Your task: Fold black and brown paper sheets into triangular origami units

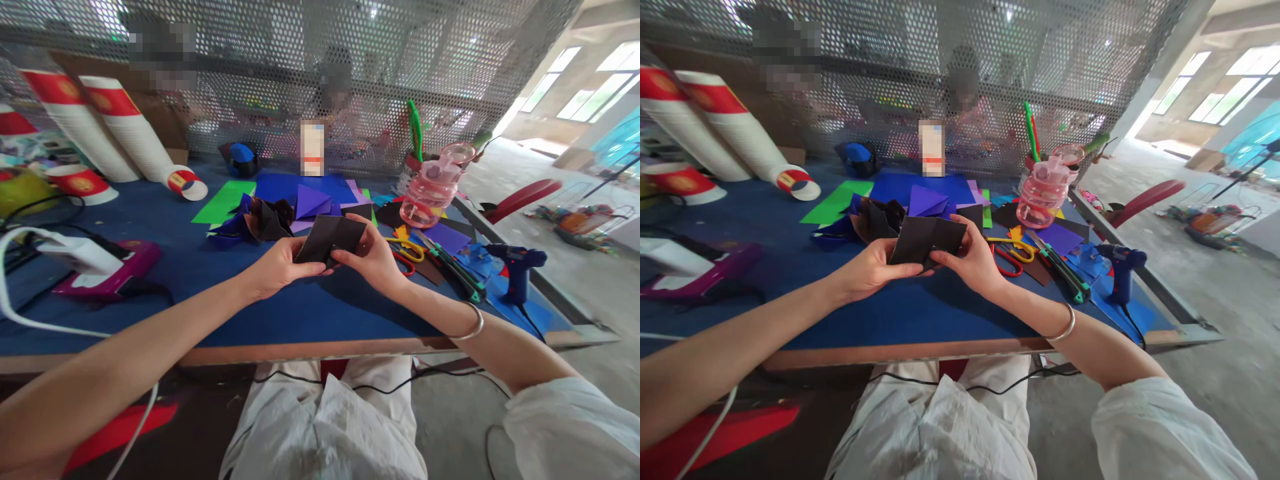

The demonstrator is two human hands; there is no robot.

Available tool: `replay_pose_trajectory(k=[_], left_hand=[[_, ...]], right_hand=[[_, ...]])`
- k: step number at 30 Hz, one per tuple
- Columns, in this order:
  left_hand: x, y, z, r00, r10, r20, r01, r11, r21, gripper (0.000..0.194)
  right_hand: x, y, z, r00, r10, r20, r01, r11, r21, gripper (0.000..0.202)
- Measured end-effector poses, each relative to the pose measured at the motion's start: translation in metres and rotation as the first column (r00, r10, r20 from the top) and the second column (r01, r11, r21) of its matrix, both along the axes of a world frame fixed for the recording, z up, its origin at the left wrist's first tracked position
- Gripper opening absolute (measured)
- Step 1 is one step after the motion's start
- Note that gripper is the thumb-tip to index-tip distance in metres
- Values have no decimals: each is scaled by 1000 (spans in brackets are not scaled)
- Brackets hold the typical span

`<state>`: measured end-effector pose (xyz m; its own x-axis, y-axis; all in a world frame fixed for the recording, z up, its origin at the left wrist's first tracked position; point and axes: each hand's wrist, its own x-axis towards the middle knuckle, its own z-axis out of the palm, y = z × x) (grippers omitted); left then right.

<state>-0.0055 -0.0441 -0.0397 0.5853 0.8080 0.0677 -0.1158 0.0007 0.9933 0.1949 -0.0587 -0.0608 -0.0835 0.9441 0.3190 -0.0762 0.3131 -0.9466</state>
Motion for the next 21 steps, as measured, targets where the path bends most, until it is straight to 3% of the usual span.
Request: replay_pose_trajectory(k=[5, 11, 14, 17, 21], left_hand=[[3, -2, -3, 993, 113, -46, -111, 993, 32, 37], [2, 4, -5, 977, 211, 24, -209, 975, -78, 41], [2, 5, -1, 976, 206, 71, -196, 973, -118, 45], [3, 4, 0, 977, 192, 88, -181, 976, -121, 47], [3, 2, 1, 975, 214, 59, -208, 974, -88, 45]], right_hand=[[-1, -3, 1, 997, -14, 80, 12, 1000, 26, 74], [2, 0, -2, 980, -137, 144, 118, 984, 136, 83], [5, 1, -1, 969, -184, 164, 143, 962, 233, 60], [6, 0, 1, 923, -224, 313, 103, 927, 360, 25], [8, -3, 5, 835, -226, 502, 16, 921, 389, 24]])
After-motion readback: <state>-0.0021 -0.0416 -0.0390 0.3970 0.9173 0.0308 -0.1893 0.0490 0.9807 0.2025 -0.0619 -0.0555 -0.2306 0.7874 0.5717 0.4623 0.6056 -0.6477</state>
